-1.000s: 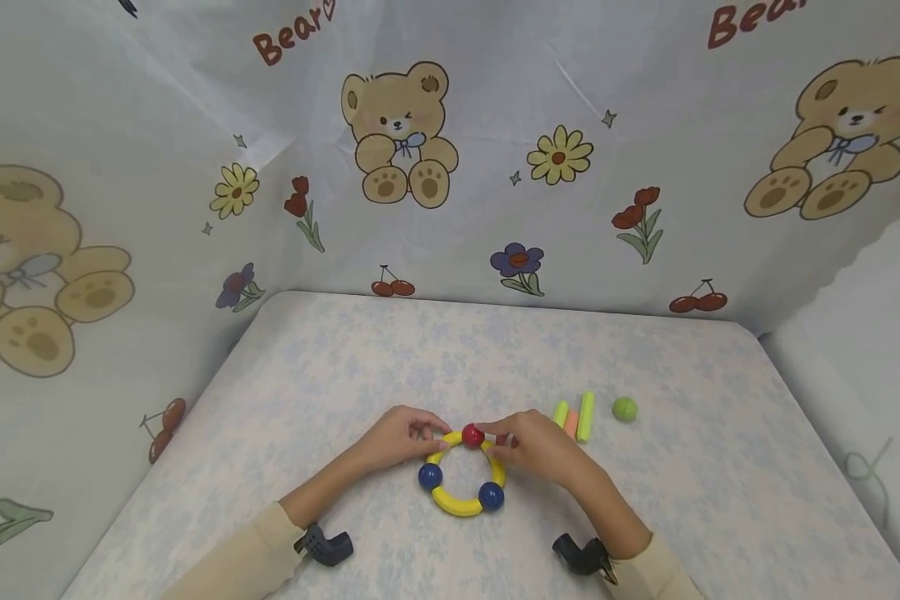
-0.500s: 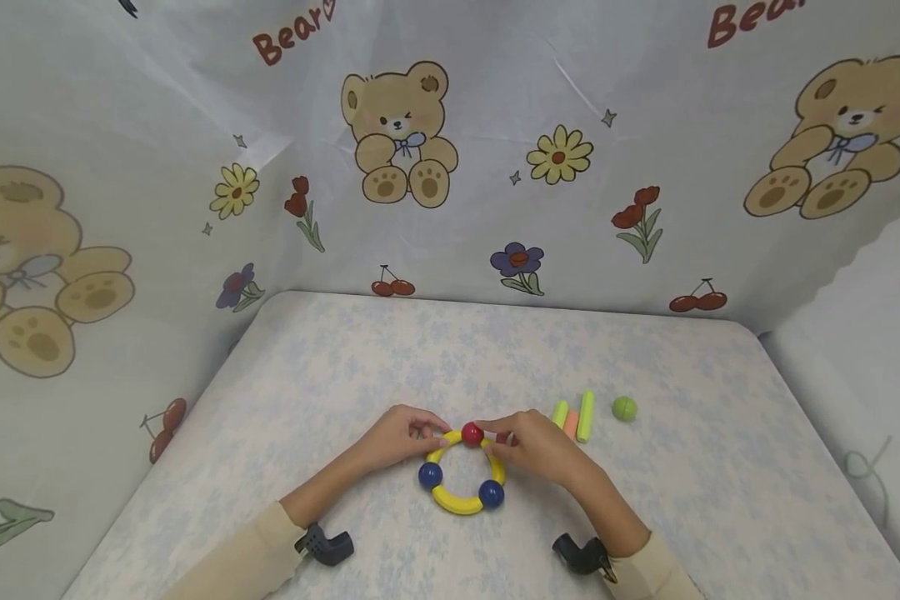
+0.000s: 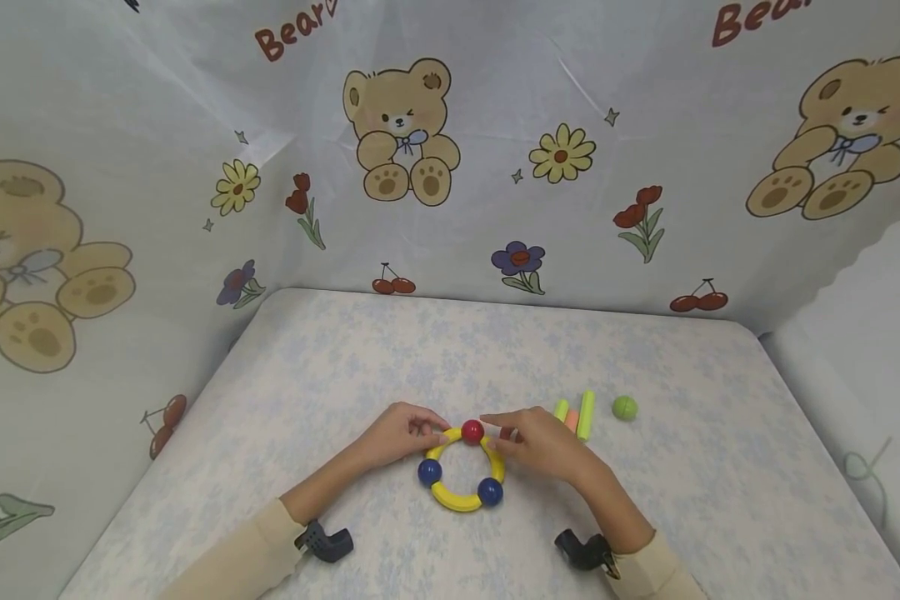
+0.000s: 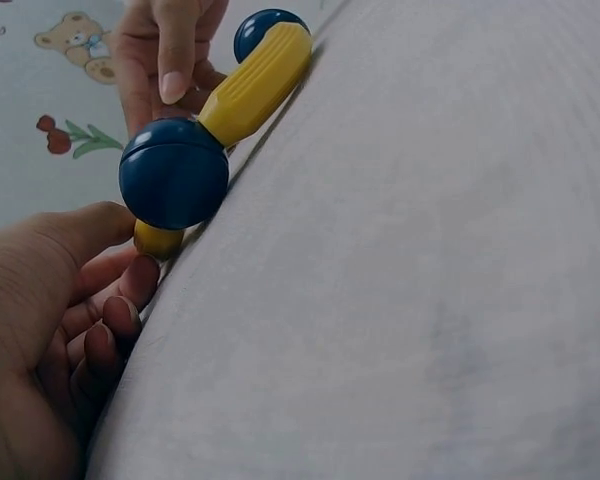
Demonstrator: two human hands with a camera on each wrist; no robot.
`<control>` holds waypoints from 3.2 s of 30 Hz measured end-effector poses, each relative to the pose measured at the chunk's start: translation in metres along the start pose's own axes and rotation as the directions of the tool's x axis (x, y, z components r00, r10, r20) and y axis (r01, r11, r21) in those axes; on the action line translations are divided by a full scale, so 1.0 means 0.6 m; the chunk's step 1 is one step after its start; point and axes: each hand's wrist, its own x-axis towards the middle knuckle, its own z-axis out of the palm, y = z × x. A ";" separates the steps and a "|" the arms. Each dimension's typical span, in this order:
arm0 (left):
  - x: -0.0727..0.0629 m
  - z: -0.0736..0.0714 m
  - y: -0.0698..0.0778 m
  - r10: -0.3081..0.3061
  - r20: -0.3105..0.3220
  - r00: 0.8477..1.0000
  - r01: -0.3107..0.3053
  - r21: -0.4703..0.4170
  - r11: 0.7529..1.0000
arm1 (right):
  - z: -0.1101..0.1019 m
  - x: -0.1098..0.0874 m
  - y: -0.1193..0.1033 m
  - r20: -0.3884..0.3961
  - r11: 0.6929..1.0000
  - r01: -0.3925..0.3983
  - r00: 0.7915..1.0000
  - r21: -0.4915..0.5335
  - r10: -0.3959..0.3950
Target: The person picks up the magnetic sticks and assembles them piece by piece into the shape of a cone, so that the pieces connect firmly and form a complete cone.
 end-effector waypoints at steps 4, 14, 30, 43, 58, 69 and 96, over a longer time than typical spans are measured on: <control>0.001 0.001 -0.001 -0.017 -0.015 1.000 0.017 -0.037 0.999 | -0.021 -0.006 0.005 -0.037 0.999 -0.039 0.999 -0.001 0.039; 0.004 0.003 -0.004 -0.027 -0.023 0.999 0.026 -0.045 0.999 | -0.088 -0.044 0.041 -0.229 0.987 -0.161 0.962 -0.024 0.152; 0.001 0.000 0.000 -0.081 -0.076 0.994 0.075 -0.079 0.994 | -0.121 -0.069 0.114 -0.208 0.903 -0.428 0.881 0.029 0.424; 0.002 -0.001 0.000 -0.084 -0.074 0.994 0.078 -0.080 0.994 | -0.096 -0.054 0.124 -0.202 0.857 -0.515 0.836 0.037 0.511; 0.000 -0.003 -0.004 -0.068 -0.055 0.996 0.065 -0.056 0.996 | -0.086 -0.047 0.132 -0.207 0.878 -0.478 0.858 0.010 0.469; 0.002 -0.003 -0.004 -0.053 -0.045 0.998 0.052 -0.031 0.998 | -0.093 -0.050 0.116 -0.192 0.849 -0.528 0.836 -0.030 0.513; 0.002 -0.001 -0.003 -0.052 -0.044 0.998 0.050 -0.044 0.998 | -0.099 -0.043 0.060 -0.300 0.951 -0.186 0.918 0.248 0.258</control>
